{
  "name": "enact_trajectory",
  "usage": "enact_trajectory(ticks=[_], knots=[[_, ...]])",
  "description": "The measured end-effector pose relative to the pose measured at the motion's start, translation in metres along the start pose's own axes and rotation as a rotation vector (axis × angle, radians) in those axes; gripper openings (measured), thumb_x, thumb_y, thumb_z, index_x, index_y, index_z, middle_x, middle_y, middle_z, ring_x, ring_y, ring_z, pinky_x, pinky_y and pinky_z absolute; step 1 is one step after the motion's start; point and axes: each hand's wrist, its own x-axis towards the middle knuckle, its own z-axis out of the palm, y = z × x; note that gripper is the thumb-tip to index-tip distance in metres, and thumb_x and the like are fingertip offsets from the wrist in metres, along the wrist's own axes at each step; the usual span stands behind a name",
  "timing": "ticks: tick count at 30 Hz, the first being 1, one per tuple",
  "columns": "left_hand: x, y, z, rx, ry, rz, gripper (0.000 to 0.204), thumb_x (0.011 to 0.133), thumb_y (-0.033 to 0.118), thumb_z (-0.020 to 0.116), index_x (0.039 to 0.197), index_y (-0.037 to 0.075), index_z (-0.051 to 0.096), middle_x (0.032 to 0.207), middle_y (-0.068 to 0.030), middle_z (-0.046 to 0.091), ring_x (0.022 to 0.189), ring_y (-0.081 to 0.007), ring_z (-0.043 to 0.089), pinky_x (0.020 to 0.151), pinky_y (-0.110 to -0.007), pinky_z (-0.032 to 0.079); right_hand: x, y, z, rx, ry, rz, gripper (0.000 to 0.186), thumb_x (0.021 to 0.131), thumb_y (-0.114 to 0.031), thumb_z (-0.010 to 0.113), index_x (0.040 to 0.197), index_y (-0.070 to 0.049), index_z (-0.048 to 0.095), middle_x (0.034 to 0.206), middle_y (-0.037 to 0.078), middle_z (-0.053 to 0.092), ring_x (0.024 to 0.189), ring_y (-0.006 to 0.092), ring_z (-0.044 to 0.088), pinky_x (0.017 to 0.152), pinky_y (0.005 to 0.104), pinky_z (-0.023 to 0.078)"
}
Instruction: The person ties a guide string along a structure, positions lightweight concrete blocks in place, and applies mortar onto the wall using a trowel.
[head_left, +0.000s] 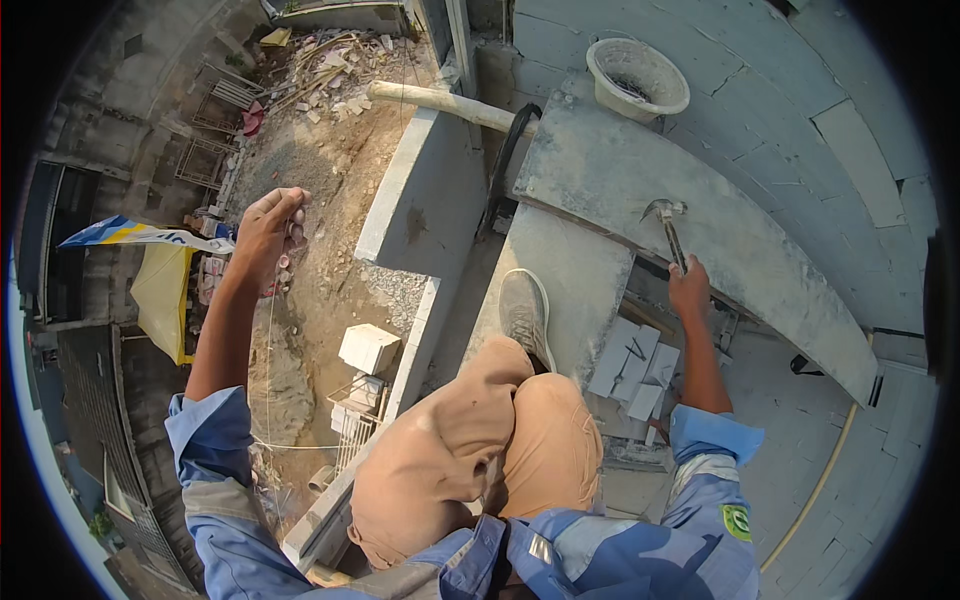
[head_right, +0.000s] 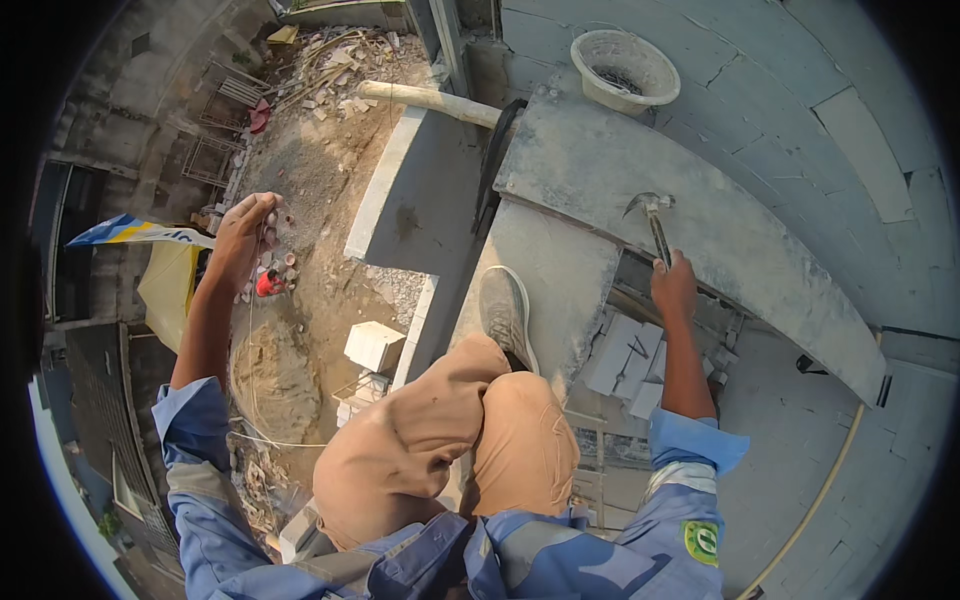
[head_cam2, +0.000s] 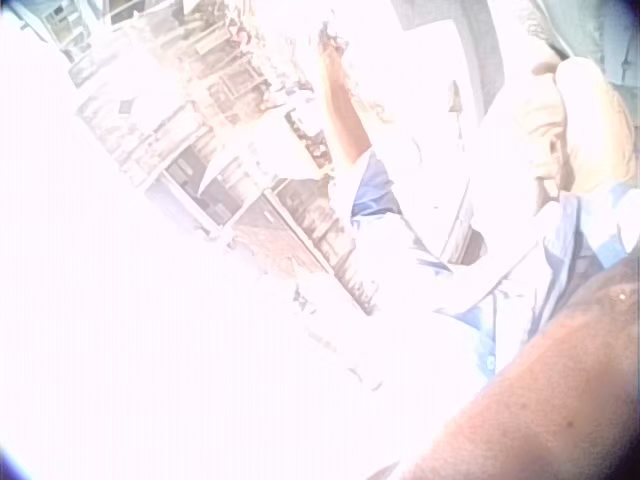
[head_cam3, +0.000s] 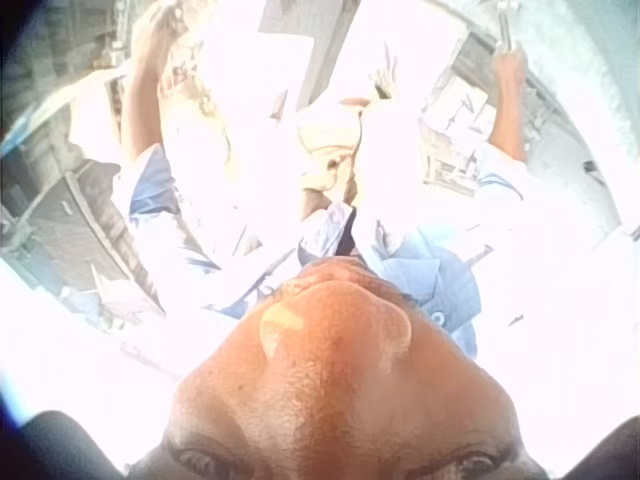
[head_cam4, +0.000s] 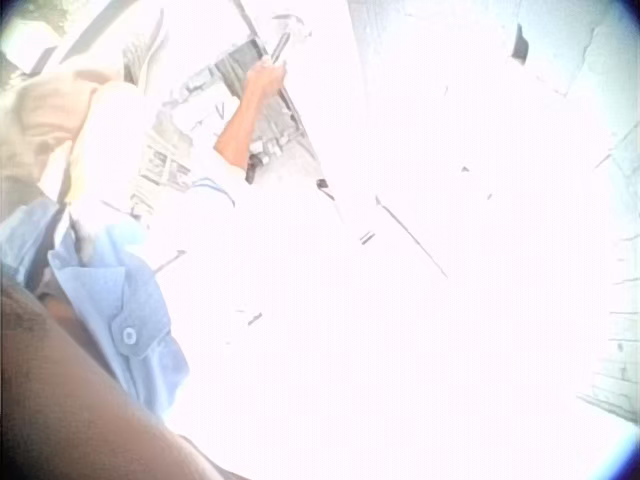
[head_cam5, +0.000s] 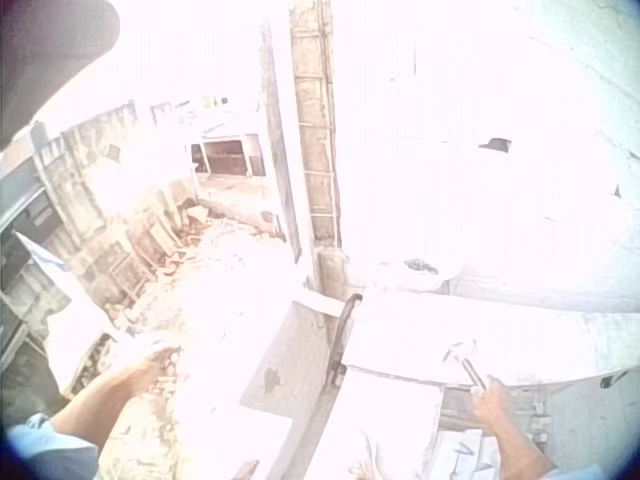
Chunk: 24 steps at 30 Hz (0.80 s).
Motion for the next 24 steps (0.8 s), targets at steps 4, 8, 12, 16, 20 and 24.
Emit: enact_trajectory(ticks=[4, 8, 12, 16, 20, 24], knots=[[0.071, 0.047, 0.035, -0.062, -0.066, 0.006, 0.019, 0.1, 0.03, 0.059, 0.1, 0.012, 0.064, 0.074, 0.0089, 0.052, 0.061, -0.0022, 0.047, 0.061, -0.02, 0.042, 0.067, 0.037, -0.034, -0.18, -0.011, -0.045, 0.037, 0.093, -0.025, 0.062, 0.124, -0.006, 0.06, 0.113, 0.023, 0.062, 0.104, 0.0416, 0.062, 0.088, 0.0483, 0.05], [0.144, 0.076, 0.064, -0.093, -0.129, 0.044, 0.021, 0.1, 0.03, 0.059, 0.103, 0.01, 0.064, 0.075, 0.0083, 0.053, 0.061, -0.0025, 0.047, 0.061, -0.019, 0.042, 0.12, 0.059, -0.038, -0.294, -0.094, -0.129, 0.04, 0.093, -0.028, 0.062, 0.126, -0.006, 0.06, 0.116, 0.021, 0.061, 0.11, 0.0385, 0.06, 0.09, 0.0475, 0.049], [0.2, 0.095, 0.096, -0.123, -0.086, 0.034, 0.019, 0.101, 0.027, 0.057, 0.104, 0.009, 0.063, 0.076, 0.0083, 0.05, 0.06, -0.0028, 0.044, 0.06, -0.02, 0.039, 0.16, 0.071, -0.016, -0.365, -0.218, 0.017, 0.051, 0.096, -0.035, 0.057, 0.136, -0.003, 0.052, 0.13, 0.023, 0.054, 0.126, 0.0401, 0.049, 0.101, 0.0488, 0.043], [0.233, 0.116, 0.129, -0.055, -0.109, 0.002, 0.023, 0.099, 0.031, 0.059, 0.102, 0.009, 0.064, 0.077, 0.0069, 0.05, 0.064, -0.0036, 0.045, 0.061, -0.02, 0.039, 0.157, 0.097, 0.019, -0.261, -0.333, 0.098, 0.077, 0.097, -0.053, 0.048, 0.154, -0.006, 0.025, 0.153, 0.035, 0.023, 0.143, 0.0484, 0.024, 0.117, 0.0496, 0.024], [0.27, 0.116, 0.147, -0.027, -0.129, -0.008, 0.027, 0.1, 0.033, 0.058, 0.099, 0.006, 0.065, 0.076, 0.0046, 0.052, 0.066, -0.005, 0.047, 0.061, -0.021, 0.041, 0.16, 0.115, 0.008, -0.147, -0.437, 0.15, 0.09, 0.093, -0.059, 0.052, 0.157, -0.008, 0.016, 0.158, 0.033, 0.012, 0.147, 0.0466, 0.014, 0.118, 0.0513, 0.02], [0.305, 0.11, 0.143, 0.057, -0.062, -0.025, 0.027, 0.1, 0.03, 0.058, 0.095, 0.005, 0.066, 0.074, 0.0019, 0.054, 0.06, -0.007, 0.049, 0.056, -0.023, 0.041, 0.175, 0.104, 0.011, -0.105, -0.6, 0.15, 0.097, 0.09, -0.061, 0.055, 0.157, -0.008, 0.009, 0.159, 0.033, 0.005, 0.148, 0.0464, 0.009, 0.119, 0.0512, 0.016]])
